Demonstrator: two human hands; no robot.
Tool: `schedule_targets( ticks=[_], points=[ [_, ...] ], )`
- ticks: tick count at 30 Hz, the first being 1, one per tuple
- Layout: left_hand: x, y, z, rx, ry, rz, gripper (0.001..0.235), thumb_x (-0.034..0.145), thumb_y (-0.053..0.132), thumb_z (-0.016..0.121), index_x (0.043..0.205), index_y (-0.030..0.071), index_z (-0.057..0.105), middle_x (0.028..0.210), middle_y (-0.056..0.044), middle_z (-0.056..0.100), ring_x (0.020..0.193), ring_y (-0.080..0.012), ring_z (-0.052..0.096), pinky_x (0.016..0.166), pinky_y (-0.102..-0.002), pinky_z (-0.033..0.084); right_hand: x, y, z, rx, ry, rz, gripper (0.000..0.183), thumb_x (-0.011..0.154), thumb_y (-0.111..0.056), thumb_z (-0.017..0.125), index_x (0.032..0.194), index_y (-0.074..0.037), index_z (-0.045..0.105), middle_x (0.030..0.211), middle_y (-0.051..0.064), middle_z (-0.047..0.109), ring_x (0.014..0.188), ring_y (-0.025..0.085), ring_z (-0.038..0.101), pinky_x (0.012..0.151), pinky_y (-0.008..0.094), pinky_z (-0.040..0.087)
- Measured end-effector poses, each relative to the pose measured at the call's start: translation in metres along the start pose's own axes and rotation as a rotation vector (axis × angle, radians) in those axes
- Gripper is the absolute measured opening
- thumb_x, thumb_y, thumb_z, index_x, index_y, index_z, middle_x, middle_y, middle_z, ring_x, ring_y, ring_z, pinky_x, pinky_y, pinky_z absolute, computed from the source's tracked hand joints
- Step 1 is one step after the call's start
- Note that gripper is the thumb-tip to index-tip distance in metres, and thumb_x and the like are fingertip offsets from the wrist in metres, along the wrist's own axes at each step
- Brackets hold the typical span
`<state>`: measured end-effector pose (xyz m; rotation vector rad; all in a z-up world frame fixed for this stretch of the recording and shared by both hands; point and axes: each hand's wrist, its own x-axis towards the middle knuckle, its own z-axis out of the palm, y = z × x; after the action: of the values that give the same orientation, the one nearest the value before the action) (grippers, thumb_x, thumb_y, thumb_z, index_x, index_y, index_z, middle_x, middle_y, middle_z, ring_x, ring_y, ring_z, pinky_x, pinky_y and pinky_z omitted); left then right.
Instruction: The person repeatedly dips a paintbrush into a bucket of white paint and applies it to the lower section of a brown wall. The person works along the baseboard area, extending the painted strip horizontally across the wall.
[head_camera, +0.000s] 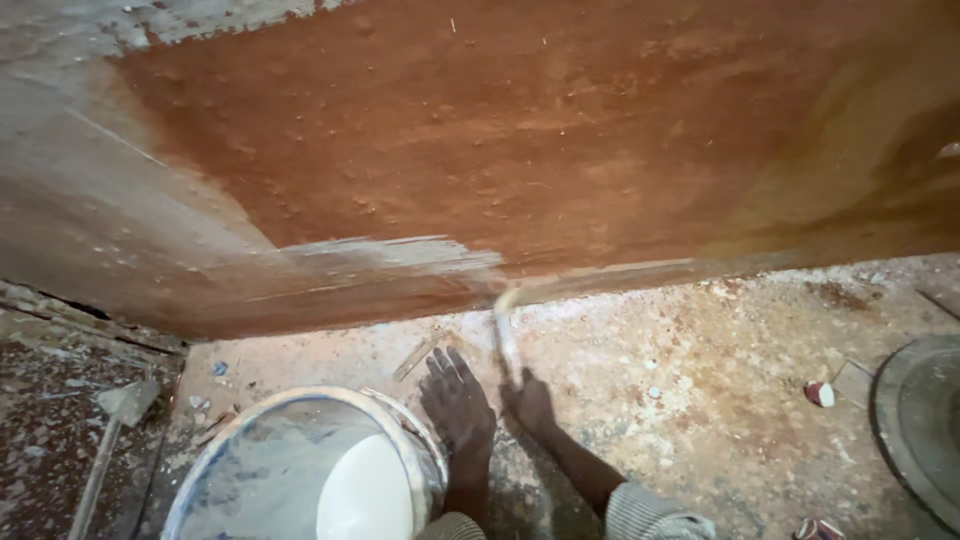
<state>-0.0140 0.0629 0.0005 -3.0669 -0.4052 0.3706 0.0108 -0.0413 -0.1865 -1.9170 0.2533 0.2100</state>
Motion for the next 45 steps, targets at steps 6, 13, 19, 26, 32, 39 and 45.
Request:
schedule_targets(
  ticks=[6, 13, 19, 26, 32, 39, 45],
  points=[
    [0.016, -0.002, 0.041, -0.009, 0.118, -0.045, 0.068, 0.098, 0.026, 0.048, 0.159, 0.008, 0.024, 0.169, -0.015, 0.019, 0.155, -0.035, 0.017, 0.123, -0.058, 0.016, -0.003, -0.03, 0.012, -0.19, -0.095, -0.315, 0.036, 0.096, -0.031, 0.065, 0.104, 0.003, 0.063, 0.078, 0.029, 0.073, 0.067, 0.037, 0.068, 0.06, 0.05, 0.054],
    [0.014, 0.001, 0.038, 0.095, 0.193, 0.112, 0.07, 0.094, 0.016, 0.047, 0.158, 0.003, 0.023, 0.169, -0.018, 0.02, 0.155, -0.0353, 0.02, 0.123, -0.053, 0.017, 0.015, -0.007, -0.074, 0.006, 0.08, -0.065, 0.037, 0.093, -0.034, 0.067, 0.094, 0.003, 0.062, 0.066, 0.019, 0.066, 0.054, 0.029, 0.064, 0.053, 0.047, 0.052],
    [0.009, 0.019, 0.025, 0.049, 0.344, 0.262, 0.067, 0.094, 0.014, 0.047, 0.157, 0.002, 0.029, 0.167, -0.016, 0.025, 0.153, -0.0321, 0.027, 0.121, -0.052, 0.024, 0.01, 0.064, -0.158, -0.199, 0.485, 0.11, 0.042, 0.094, -0.039, 0.065, 0.093, 0.002, 0.06, 0.065, 0.022, 0.062, 0.06, 0.036, 0.061, 0.059, 0.052, 0.046],
    [0.0, 0.029, 0.003, -0.008, 0.534, 0.382, 0.076, 0.089, 0.011, 0.055, 0.159, 0.0, 0.027, 0.167, -0.018, 0.027, 0.153, -0.0335, 0.027, 0.121, -0.055, 0.024, 0.017, 0.079, -0.279, -0.36, 0.932, 0.018, 0.051, 0.098, -0.043, 0.067, 0.1, 0.007, 0.059, 0.087, 0.032, 0.063, 0.082, 0.052, 0.061, 0.072, 0.059, 0.046],
    [0.005, 0.032, -0.001, 0.132, 0.221, 0.405, 0.094, 0.079, 0.015, 0.062, 0.16, -0.002, 0.017, 0.17, -0.02, 0.014, 0.157, -0.0351, 0.011, 0.123, -0.054, 0.016, 0.028, 0.054, -0.187, -0.396, 0.612, -0.146, 0.064, 0.084, -0.039, 0.079, 0.12, 0.011, 0.061, 0.1, 0.032, 0.07, 0.093, 0.048, 0.067, 0.079, 0.054, 0.053],
    [0.002, 0.022, -0.019, 0.137, 0.113, 0.422, 0.086, 0.084, 0.021, 0.061, 0.157, 0.001, 0.02, 0.168, -0.021, 0.013, 0.156, -0.0378, 0.008, 0.124, -0.058, 0.011, 0.004, 0.029, -0.071, -0.312, 0.022, -0.484, 0.046, 0.098, -0.042, 0.068, 0.112, 0.001, 0.065, 0.089, 0.026, 0.07, 0.082, 0.043, 0.068, 0.073, 0.05, 0.054],
    [-0.009, 0.028, -0.016, 0.152, 0.355, 0.436, 0.089, 0.081, 0.016, 0.061, 0.161, -0.001, 0.024, 0.17, -0.021, 0.023, 0.158, -0.0341, 0.015, 0.124, -0.053, 0.016, 0.032, 0.047, -0.15, -0.316, 0.216, -0.211, 0.057, 0.097, -0.044, 0.071, 0.119, 0.007, 0.06, 0.063, 0.023, 0.066, 0.058, 0.031, 0.069, 0.057, 0.048, 0.055]
  ],
)
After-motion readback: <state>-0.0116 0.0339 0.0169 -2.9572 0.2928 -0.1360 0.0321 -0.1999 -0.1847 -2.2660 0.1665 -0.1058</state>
